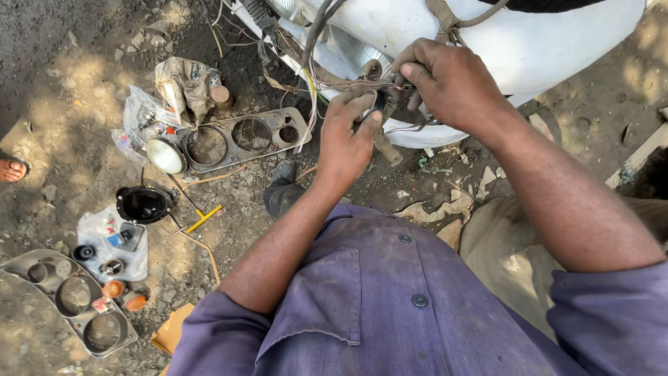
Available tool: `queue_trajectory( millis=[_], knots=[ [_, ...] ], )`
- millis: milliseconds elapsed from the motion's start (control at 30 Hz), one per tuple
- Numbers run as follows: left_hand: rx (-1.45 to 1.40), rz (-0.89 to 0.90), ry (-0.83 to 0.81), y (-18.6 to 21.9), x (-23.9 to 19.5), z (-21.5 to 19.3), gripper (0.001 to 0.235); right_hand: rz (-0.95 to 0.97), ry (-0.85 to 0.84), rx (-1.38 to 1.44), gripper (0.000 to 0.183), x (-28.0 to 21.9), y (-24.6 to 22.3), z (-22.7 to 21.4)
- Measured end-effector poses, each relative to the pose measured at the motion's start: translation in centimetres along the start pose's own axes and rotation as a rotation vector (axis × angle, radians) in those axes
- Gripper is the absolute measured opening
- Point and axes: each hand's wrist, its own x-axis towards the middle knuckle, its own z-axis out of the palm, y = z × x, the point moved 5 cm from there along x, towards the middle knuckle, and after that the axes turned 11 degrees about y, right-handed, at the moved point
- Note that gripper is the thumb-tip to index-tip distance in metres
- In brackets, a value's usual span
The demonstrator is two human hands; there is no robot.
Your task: The person repairs wiring on a vehicle's front bumper by stripping wire ends with pliers, twisting them together, and wrapping the connections with electrical tape. The person repeats this process for several wire pairs.
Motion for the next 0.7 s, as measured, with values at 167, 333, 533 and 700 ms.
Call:
queue_trajectory(
  millis=[167,333,533,700],
  knots=[
    [0.072,0.115,0.064,2.0,0.0,1.2,0.034,-0.068,0.036,-0.060,0.018,-0.4,-0.6,-0.2],
    [0.221,0.198,0.011,3.3,-0.5,1.6,0.029,0.039,0.016,-0.113,0.022,-0.2,-0.4,-0.4],
    [0.202,0.312,-0.188,3.5,0.5,0.0,0.014,-0.231,-0.046,-0.280,0.027,0.7,-1.2,-0.4],
    [0.162,0.501,-0.309,3.7,0.8,-0.7,0.019,-0.262,0.137,-0.343,0.021,0.8,-0.1,-0.3]
  ],
)
